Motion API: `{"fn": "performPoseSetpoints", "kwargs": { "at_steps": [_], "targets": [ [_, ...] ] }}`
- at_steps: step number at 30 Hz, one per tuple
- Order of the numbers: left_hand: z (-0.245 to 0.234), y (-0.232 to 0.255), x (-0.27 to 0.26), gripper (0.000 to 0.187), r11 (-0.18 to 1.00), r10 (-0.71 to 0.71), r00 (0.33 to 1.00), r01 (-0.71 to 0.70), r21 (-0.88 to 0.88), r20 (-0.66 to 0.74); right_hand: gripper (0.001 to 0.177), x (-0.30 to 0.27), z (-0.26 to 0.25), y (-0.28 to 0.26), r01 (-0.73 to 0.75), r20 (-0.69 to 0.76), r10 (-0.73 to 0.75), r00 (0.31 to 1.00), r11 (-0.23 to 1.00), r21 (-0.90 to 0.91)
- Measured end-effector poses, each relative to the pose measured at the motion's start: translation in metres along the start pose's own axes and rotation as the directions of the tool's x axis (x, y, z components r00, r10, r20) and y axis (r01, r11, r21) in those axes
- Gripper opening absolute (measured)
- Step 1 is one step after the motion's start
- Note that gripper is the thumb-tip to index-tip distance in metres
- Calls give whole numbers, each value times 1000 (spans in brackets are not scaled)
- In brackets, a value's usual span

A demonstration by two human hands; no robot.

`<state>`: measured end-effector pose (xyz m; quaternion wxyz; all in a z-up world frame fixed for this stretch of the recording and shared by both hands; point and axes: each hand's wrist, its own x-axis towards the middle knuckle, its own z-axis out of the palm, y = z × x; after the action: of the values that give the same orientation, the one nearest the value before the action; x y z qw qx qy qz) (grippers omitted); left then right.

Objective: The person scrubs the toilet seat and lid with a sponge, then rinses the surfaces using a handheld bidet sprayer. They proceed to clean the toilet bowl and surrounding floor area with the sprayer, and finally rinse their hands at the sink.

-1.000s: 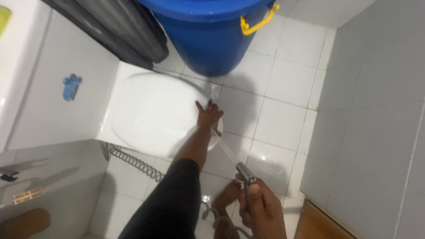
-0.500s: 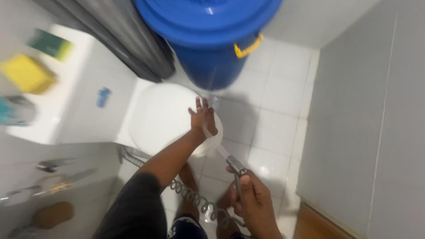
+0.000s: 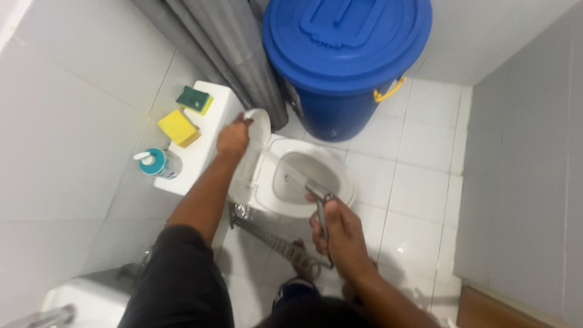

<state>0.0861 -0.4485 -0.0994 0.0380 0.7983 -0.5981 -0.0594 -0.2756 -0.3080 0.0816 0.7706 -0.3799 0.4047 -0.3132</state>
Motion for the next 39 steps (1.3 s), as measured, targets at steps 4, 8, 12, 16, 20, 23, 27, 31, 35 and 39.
{"fn": "performPoseSetpoints", "kwargs": {
  "at_steps": [4, 8, 12, 16, 20, 23, 27, 31, 35, 39],
  "targets": [
    [-29, -42, 9, 55, 996, -38, 998, 41, -79, 40, 60, 13, 39, 3, 93, 55, -93, 994, 996, 1],
    [-33, -81, 14, 49, 990, -61, 997, 67, -123, 55, 61, 24, 70, 6, 93, 26, -92, 995, 994, -48],
    [-20, -100, 31, 39, 995, 41, 999, -43, -95, -28, 62, 42, 91, 5, 115, 20, -114, 993, 990, -77],
    [-10, -101, 35, 32, 996, 1, 1000, -1, -90, -1, 63, 49, 107, 6, 114, 25, -113, 993, 993, -37],
    [-24, -94, 30, 43, 988, -18, 1000, 15, -151, -17, 63, 49, 115, 2, 113, 20, -112, 994, 993, -34],
    [-38, -94, 22, 45, 987, 21, 999, -16, -158, 32, 63, 48, 116, 0, 99, 20, -99, 995, 995, -9],
    [-36, -96, 16, 49, 992, 24, 995, -11, -128, 102, 63, 46, 113, 1, 79, 16, -79, 997, 996, 39],
    [-12, -100, 11, 43, 987, 30, 999, -34, -155, -27, 63, 45, 114, -1, 76, -5, -76, 997, 994, 81],
    [12, -109, -6, 33, 984, 61, 989, -82, -157, -132, 62, 43, 114, -5, 57, -21, -55, 998, 996, 69],
    [19, -112, -34, 42, 941, -62, 980, -5, -338, -188, 62, 40, 115, -3, 27, -2, -27, 1000, 998, 62]
  ]
}}
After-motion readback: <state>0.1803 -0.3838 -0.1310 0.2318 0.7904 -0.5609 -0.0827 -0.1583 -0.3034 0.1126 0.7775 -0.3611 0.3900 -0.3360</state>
